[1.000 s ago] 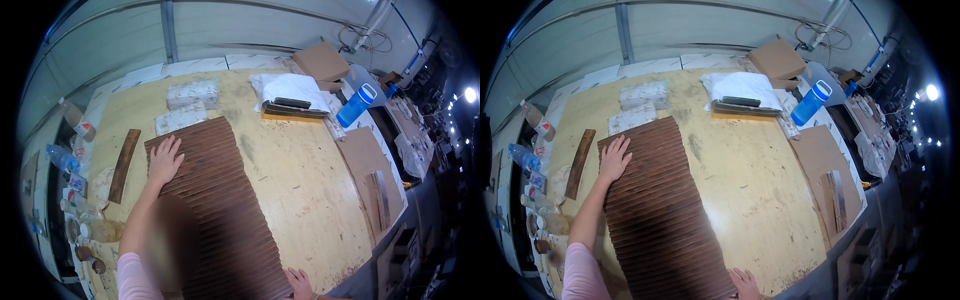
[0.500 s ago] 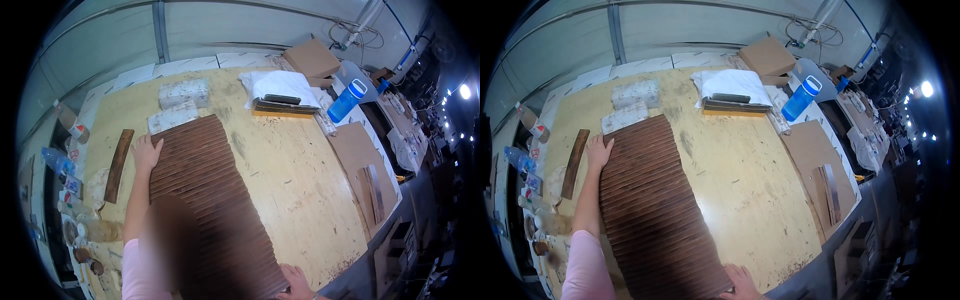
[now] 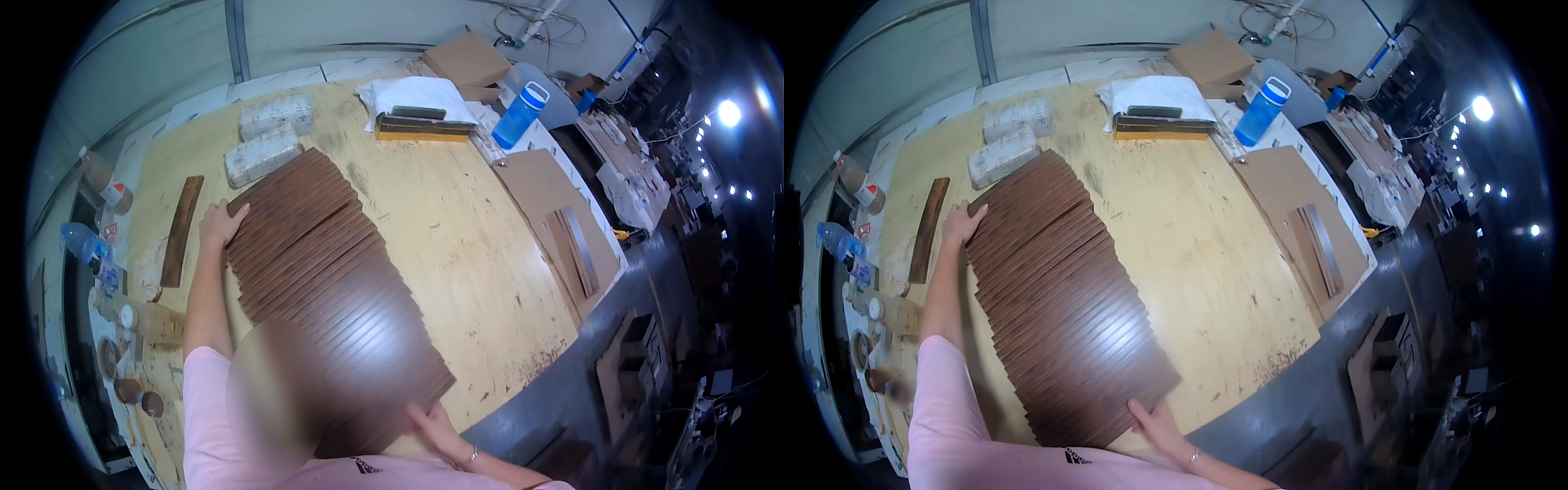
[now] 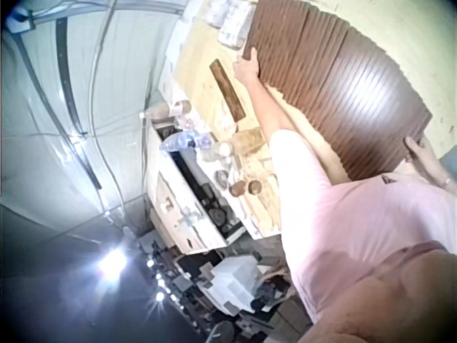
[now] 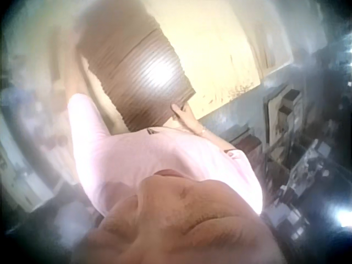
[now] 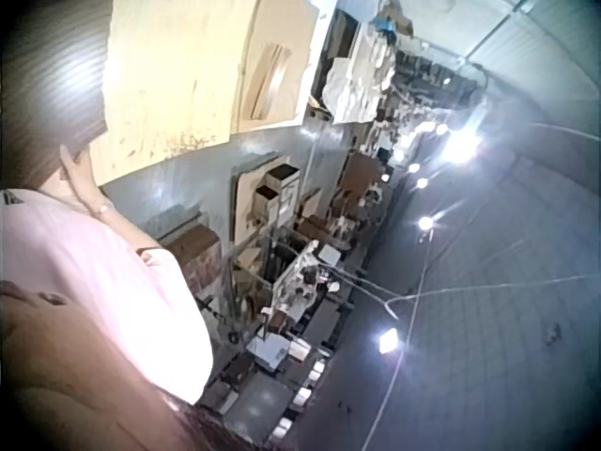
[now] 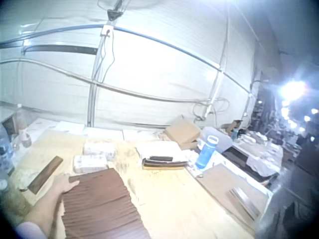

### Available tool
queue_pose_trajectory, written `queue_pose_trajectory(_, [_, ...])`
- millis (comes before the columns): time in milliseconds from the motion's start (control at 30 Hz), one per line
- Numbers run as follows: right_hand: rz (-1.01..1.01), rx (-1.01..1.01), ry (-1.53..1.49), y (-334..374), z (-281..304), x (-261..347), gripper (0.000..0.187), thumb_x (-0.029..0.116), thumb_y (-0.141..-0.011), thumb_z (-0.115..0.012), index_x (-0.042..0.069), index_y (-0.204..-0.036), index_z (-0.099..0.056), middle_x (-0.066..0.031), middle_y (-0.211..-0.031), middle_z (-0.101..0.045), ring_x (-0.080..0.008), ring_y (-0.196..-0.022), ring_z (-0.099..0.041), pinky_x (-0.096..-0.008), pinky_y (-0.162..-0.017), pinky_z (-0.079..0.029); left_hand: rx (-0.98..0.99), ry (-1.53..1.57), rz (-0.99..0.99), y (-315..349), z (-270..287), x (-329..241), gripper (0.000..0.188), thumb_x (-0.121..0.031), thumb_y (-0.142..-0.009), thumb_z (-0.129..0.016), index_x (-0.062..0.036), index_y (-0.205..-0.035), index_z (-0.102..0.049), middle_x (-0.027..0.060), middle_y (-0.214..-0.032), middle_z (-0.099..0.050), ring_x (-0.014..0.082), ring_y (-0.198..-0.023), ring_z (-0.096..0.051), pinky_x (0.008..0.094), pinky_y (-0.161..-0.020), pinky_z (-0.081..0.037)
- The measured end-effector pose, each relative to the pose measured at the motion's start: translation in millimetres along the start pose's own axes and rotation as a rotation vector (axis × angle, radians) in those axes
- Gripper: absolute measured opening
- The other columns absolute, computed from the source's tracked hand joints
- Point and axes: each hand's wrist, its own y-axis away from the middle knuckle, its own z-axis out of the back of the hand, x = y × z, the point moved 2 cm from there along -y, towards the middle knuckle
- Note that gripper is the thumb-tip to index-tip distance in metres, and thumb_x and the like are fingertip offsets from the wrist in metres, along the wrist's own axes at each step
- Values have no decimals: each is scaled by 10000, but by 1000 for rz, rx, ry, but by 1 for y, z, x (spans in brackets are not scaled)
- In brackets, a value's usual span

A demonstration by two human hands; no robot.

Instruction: The person wipes a large slatted wood panel with a cloth, sands a smaller individual wood slat with a sanding block, and applies a substance to a small wooden joint using a piece of foam.

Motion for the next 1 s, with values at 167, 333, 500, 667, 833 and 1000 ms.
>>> queue_pose_trajectory(167, [-6, -112, 234, -4, 29, 35, 478, 453, -966, -619, -11, -1083, -636, -71, -899, -674, -147, -656, -633, -297, -605, -530, -92, 32, 2, 37, -5, 9, 806, -718, -874, -522, -35, -1296, -593, 225, -1277, -601, 383, -1183, -599, 477, -964, -500])
queue_pose_trajectory(333, [-52, -197, 464, -36, 77, 53, 624, 541, -917, -620, -47, -1121, -650, -186, -1010, -703, -241, -807, -690, -378, -709, -537, -96, 17, 71, 78, 3, 12, 802, -694, -871, -544, -3, -1275, -598, 242, -1226, -626, 394, -1144, -620, 481, -956, -503])
queue_pose_trajectory(500, [-88, -325, 549, -82, 143, 94, 814, 634, -848, -648, -151, -1066, -654, -272, -1011, -702, -323, -978, -692, -423, -862, -523, -77, 23, 119, 148, 3, 15, 775, -664, -860, -587, 35, -1194, -623, 275, -1170, -640, 415, -1107, -634, 494, -935, -504])
queue_pose_trajectory(667, [35, -379, 793, -149, 191, 147, 1022, 749, -788, -606, -205, -1152, -611, -370, -1138, -654, -445, -1143, -641, -445, -980, -492, -20, 120, 153, 254, 4, 25, 687, -588, -836, -667, 69, -1035, -662, 285, -1034, -694, 444, -984, -670, 495, -865, -519])
queue_pose_trajectory(833, [117, -347, 1009, -214, 180, 207, 1031, 758, -739, -657, -171, -1183, -617, -341, -1144, -668, -419, -1121, -658, -440, -971, -499, 96, 420, 399, 384, 5, 17, 545, -430, -794, -781, 64, -996, -673, 238, -919, -715, 356, -900, -705, 444, -800, -539])
queue_pose_trajectory(1000, [250, -166, 1149, -293, 123, 253, 1012, 737, -679, -716, -131, -1192, -625, -306, -1146, -683, -397, -1091, -677, -434, -931, -524, 229, 1254, 718, 505, -31, -8, 444, -168, -866, -747, 43, -1226, -595, 181, -1090, -693, 256, -952, -700, 392, -831, -572])
